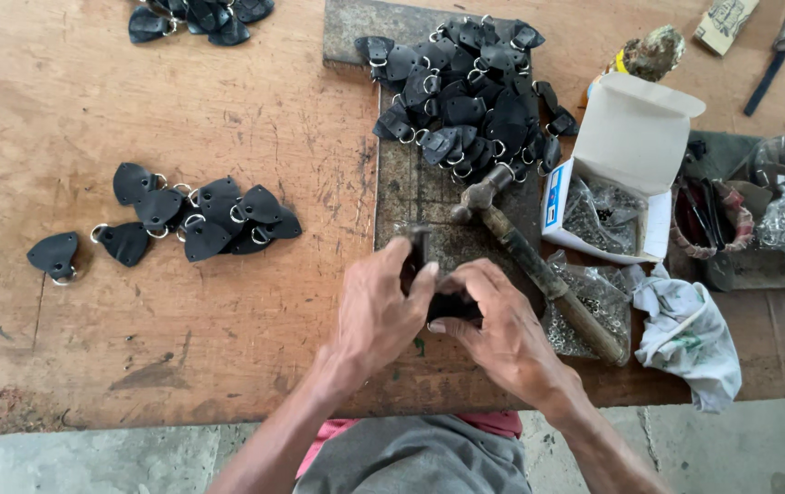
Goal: The person attaches metal split rings to black leather key fobs at a workbench. They place a rivet through the leather, use a punch and hammer to set it, set the finished fob aside, and take new leather pieces and rings from piles and a box on the bench.
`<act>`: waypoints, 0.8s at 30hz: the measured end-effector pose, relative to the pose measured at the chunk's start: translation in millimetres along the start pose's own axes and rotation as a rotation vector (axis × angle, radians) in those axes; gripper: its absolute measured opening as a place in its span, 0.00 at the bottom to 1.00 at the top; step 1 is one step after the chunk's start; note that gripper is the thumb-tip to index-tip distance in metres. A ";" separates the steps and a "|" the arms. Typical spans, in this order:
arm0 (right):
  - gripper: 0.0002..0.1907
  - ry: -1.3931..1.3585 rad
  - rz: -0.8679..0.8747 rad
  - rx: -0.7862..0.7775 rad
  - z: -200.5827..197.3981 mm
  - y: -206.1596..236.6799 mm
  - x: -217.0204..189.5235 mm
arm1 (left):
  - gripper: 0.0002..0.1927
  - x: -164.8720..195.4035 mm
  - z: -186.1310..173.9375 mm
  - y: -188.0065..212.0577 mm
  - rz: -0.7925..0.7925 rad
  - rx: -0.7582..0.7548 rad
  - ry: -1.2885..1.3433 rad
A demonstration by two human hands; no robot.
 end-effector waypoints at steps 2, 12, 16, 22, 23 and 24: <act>0.13 -0.045 0.008 -0.018 2.1 1.4 7.6 | 0.09 -2.3 -1.0 -7.0 0.125 0.018 -0.127; 0.12 -0.062 -0.506 0.395 -22.2 37.2 8.4 | 0.13 4.4 -3.3 -7.9 0.232 -0.011 -0.267; 0.12 -0.074 -0.462 0.384 -21.1 32.3 5.6 | 0.18 14.7 -13.5 -5.6 0.270 -0.051 -0.193; 0.12 -0.249 -0.221 0.314 -9.5 15.6 2.6 | 0.24 27.7 -35.4 15.8 0.555 -0.069 0.008; 0.12 -0.309 -0.188 0.307 -6.2 12.6 0.6 | 0.22 27.5 -37.3 18.8 0.520 -0.119 -0.021; 0.12 -0.369 -0.150 0.295 -3.4 10.2 -1.7 | 0.21 26.2 -39.8 21.5 0.478 -0.171 -0.046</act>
Point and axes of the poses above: each hand's wrist, its own y-axis away from the middle knuckle, its own z-axis out of the palm, x = y × z, the point moved 1 cm from there along -y, towards the middle knuckle, and after that the axes turned 9 degrees about z, right-handed, at the moved point
